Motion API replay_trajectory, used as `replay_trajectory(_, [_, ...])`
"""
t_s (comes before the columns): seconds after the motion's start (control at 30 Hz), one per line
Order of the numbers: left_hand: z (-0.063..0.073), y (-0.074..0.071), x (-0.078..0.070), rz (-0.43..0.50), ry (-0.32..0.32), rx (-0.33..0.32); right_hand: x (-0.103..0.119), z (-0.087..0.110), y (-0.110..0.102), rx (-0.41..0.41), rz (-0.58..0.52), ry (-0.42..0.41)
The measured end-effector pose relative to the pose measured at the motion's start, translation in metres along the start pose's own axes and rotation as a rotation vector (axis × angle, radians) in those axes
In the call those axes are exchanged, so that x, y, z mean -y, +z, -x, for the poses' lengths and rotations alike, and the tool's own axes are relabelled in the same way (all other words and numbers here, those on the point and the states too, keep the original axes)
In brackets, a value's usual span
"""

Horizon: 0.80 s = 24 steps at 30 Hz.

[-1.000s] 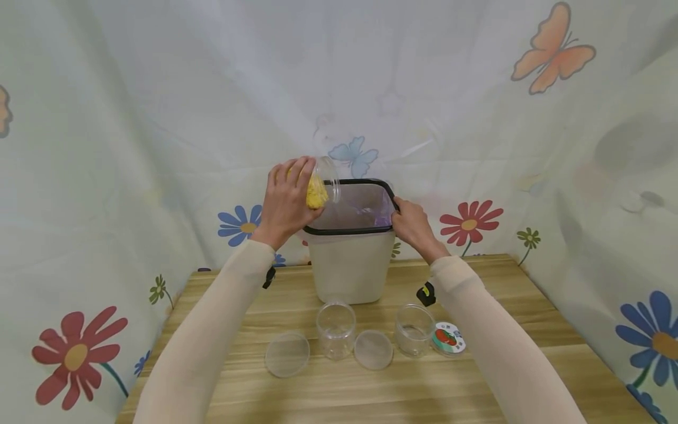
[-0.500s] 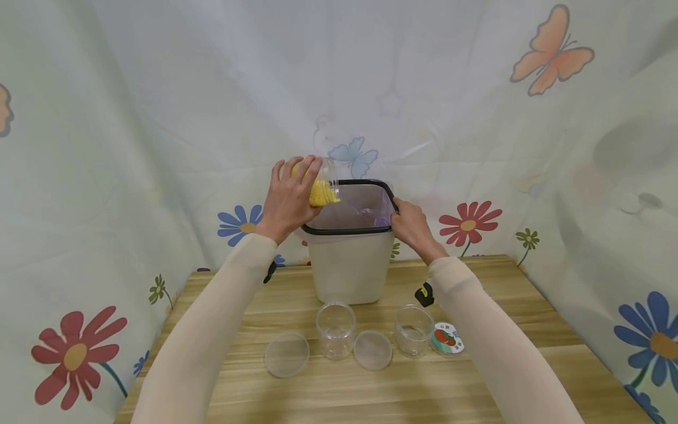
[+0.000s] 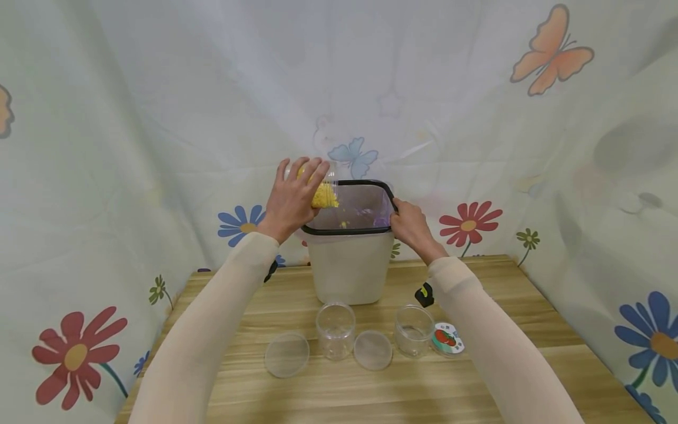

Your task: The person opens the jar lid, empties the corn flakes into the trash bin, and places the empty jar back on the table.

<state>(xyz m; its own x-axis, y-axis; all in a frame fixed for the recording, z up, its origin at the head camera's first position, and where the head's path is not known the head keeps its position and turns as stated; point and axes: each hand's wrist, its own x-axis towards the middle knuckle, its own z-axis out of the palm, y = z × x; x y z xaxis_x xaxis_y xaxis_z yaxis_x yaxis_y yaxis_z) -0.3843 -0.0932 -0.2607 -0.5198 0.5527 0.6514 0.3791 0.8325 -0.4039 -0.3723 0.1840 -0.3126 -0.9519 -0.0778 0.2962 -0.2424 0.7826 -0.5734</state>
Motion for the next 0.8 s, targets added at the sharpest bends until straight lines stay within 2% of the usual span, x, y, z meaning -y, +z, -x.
replay_trajectory(0.23, [-0.0022, 0.0005, -0.0025, -0.032, 0.026, 0.03, -0.0017, -0.0015, 0.0006, -0.001, 0.001, 0.006])
replay_trajectory(0.53, [-0.0023, 0.0022, -0.0027, -0.068, 0.058, 0.021, -0.0006, -0.0002, 0.0006, 0.016, -0.013, 0.023])
replay_trajectory(0.8, [-0.005, -0.0019, -0.0057, -0.088, 0.086, 0.031, -0.0001, 0.0004, -0.0002, 0.019, -0.013, 0.031])
